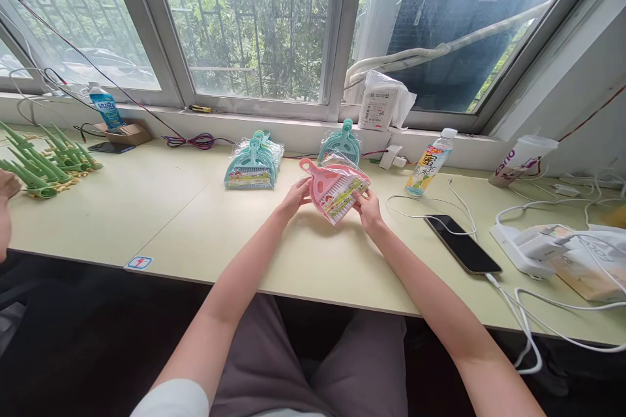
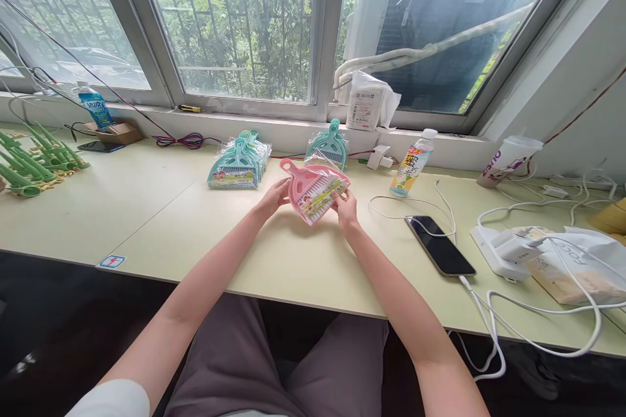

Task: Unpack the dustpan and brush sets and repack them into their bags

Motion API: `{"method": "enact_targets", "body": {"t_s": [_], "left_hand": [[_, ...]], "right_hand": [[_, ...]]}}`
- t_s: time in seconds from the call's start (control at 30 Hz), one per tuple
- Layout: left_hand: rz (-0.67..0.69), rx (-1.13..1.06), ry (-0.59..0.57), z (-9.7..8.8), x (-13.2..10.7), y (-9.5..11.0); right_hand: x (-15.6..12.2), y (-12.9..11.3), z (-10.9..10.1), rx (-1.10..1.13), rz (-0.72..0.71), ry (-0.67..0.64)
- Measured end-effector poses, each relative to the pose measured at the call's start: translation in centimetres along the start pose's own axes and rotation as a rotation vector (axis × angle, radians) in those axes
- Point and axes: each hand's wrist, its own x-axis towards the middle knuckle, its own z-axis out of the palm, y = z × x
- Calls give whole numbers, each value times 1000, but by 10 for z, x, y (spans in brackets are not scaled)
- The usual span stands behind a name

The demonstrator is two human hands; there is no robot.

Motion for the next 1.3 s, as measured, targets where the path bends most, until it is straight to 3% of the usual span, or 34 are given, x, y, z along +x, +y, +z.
{"method": "enact_targets", "body": {"t_s": [0.33,0.5,0.67,0.73,0.87,0.93,1.03,1.13,1.17,1.23,1.3], "left_hand": [[-26,-7,271,-33,6,-2],[101,-141,740,-52,7,13],[369,-29,890,-62,6,37],[418,60,1035,-68,5,43],[296,268,1411,-94,-1,40],[179,372,1486,-105,-6,36],[166,550,1501,-103,-15,33],[385,794,1437,-80,-21,38],[459,839,1355,-69,-22,40],[516,791,1048,-44,-20,41],[408,598,667,-16,-16,35]], "right_hand": [[0,-8,1,12,45,-31],[14,-17,-21,69,-22,65],[26,-22,-40,110,-92,147],[27,-19,-42,129,-93,161],[26,-13,-41,126,-80,167],[26,-11,-40,122,-68,161],[25,-9,-39,123,-43,155],[24,-8,-37,136,-29,159],[23,-8,-36,143,-27,158],[21,-7,-32,158,-26,146],[17,-7,-26,171,-28,110]]}}
